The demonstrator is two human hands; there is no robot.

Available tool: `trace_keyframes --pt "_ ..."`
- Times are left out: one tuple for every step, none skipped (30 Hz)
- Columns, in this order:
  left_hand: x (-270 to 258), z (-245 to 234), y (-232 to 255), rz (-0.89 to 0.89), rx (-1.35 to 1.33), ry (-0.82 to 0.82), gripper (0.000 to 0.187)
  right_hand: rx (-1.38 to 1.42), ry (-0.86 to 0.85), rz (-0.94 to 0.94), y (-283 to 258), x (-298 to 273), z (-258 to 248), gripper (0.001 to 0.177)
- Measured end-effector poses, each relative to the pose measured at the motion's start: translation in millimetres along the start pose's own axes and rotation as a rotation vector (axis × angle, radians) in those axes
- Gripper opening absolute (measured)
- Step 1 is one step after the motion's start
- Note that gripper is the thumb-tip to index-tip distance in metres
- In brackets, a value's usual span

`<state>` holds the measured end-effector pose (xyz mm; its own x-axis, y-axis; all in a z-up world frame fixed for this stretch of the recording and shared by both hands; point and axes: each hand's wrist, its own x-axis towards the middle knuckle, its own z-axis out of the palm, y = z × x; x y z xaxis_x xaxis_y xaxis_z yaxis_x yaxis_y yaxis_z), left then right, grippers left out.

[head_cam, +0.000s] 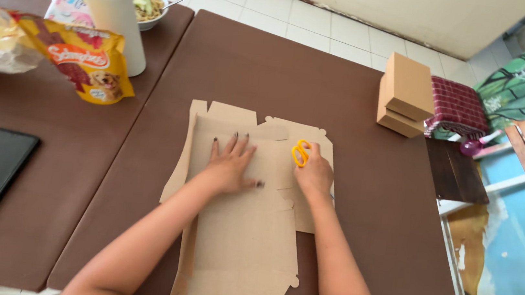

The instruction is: The person cuts a flat cardboard piece into a box shape using yellow scissors, then folds the flaps to assemble a small cardboard box. The person repeats the cutting and folding process to create additional boxes.

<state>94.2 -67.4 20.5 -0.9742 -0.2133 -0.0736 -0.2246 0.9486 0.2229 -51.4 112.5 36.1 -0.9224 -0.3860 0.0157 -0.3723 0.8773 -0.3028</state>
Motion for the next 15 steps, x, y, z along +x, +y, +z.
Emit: trace_keyframes --pt "6 -1 4 0.005 0.014 0.143 0.109 -0.014 0.002 0.007 0 -1 2 0.039" --pt "10 -3 7 -0.029 0.004 0.085 0.112 0.015 0.075 -0.074 -1 -1 4 0.039" --pt "14 -7 13 -0.064 -0.007 0.028 0.116 0.043 0.148 -0.155 -1 -2 6 0.039" --pt "16 -11 18 -0.100 -0.019 -0.029 0.120 0.069 0.220 -0.237 0 -3 7 0.040" --pt "15 -15 21 -0.092 0.008 -0.107 0.119 0.065 0.230 -0.250 1 -4 9 0.042" --pt "14 -20 25 -0.083 0.035 -0.182 0.119 0.059 0.243 -0.263 3 -4 10 0.045" --pt "13 -26 28 -0.074 0.063 -0.256 0.118 0.054 0.255 -0.277 4 -3 11 0.048" --pt "11 -30 30 -0.062 0.095 -0.309 0.121 0.015 0.293 -0.313 4 -2 11 0.049" --pt "8 -34 31 -0.051 0.127 -0.360 0.124 -0.025 0.331 -0.348 5 -2 12 0.050" --pt "6 -36 32 -0.041 0.160 -0.414 0.127 -0.064 0.366 -0.384 5 -2 14 0.052" --pt "5 -37 33 -0.034 0.147 -0.378 0.126 -0.071 0.323 -0.356 4 -2 15 0.052" --pt "4 -36 34 -0.028 0.134 -0.342 0.126 -0.076 0.279 -0.328 3 -2 17 0.051" --pt "3 -34 34 -0.022 0.121 -0.307 0.126 -0.080 0.236 -0.300 1 -3 19 0.051" --pt "2 -31 35 -0.017 0.093 -0.218 0.117 -0.071 0.224 -0.302 0 -3 20 0.049" --pt "2 -26 36 -0.011 0.064 -0.130 0.108 -0.062 0.213 -0.304 -1 -2 21 0.048"
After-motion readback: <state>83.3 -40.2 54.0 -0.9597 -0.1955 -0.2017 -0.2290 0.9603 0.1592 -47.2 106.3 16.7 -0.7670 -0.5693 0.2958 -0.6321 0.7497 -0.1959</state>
